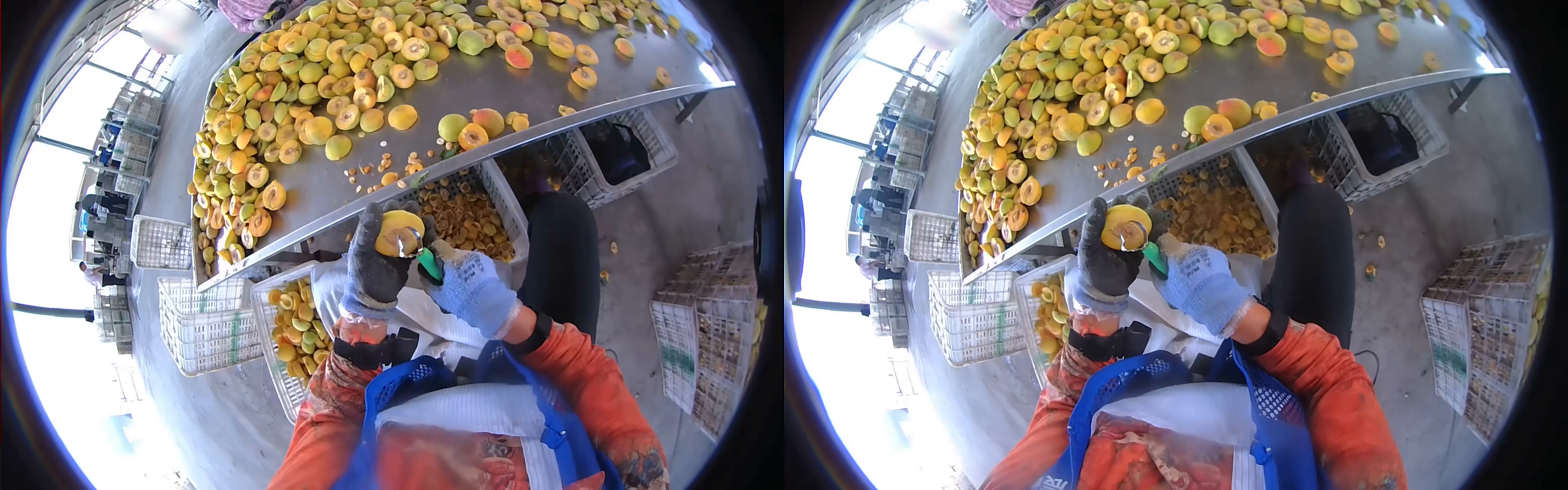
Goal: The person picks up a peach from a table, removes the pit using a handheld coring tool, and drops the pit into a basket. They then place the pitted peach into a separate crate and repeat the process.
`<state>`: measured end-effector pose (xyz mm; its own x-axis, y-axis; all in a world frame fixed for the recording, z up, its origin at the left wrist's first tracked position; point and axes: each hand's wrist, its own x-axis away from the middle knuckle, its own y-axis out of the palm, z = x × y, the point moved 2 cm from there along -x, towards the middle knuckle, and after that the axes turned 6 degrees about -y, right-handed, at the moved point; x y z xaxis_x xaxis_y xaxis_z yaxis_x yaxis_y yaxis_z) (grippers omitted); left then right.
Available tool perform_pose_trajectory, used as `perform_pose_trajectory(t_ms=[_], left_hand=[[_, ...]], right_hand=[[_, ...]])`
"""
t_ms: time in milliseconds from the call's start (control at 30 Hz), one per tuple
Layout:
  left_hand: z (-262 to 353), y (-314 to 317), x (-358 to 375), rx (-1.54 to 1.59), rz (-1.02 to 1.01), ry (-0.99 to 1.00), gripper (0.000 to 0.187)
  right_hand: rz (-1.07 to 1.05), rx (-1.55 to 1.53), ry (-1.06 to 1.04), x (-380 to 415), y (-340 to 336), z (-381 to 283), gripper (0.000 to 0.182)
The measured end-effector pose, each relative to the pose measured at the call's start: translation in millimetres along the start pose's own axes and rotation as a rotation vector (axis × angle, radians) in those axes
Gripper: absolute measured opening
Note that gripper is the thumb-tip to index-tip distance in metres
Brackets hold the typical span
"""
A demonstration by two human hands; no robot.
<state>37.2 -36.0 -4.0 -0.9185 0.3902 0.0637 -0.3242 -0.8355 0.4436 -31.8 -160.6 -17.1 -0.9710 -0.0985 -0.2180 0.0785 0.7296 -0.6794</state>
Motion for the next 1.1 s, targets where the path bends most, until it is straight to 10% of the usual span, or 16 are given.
perform_pose_trajectory(t_ms=[233, 467, 533, 600, 667, 767, 833, 1100], left_hand=[[1.3, 17.1, 13.6, 0.416, 0.166, -0.258, 0.039], [11.0, 43.1, 40.6, 0.155, 0.150, -0.123, 0.039], [24.9, 47.6, 43.3, -0.366, 0.020, 0.127, 0.040], [30.7, 36.4, 33.4, -0.148, -0.022, -0.210, 0.043], [32.1, 36.4, 35.4, -0.707, 0.057, 0.318, 0.044], [18.6, 33.6, 32.5, -0.843, 0.206, 0.385, 0.043], [11.6, 37.6, 34.8, -0.334, 0.185, 0.116, 0.040], [21.4, 41.2, 14.6, -0.317, 0.021, -0.221, 0.031]], right_hand=[[0.004, 0.067, 0.091, 8.7, -3.5, -12.4, 0.023], [-0.069, -0.177, 0.107, 24.4, -10.9, -30.6, 0.027], [-0.098, -0.138, 0.085, 26.7, -23.6, -29.2, 0.024], [-0.136, -0.099, 0.051, 24.5, -24.8, -27.5, 0.024], [-0.001, -0.139, -0.036, 28.6, -10.8, -29.5, 0.023], [-0.416, -0.946, 0.402, 24.8, -59.6, -60.4, 0.021], [-0.416, -1.231, 0.410, 33.4, -40.5, -43.8, 0.019], [-0.453, -1.401, 0.376, 34.4, -25.7, -31.1, 0.026]])
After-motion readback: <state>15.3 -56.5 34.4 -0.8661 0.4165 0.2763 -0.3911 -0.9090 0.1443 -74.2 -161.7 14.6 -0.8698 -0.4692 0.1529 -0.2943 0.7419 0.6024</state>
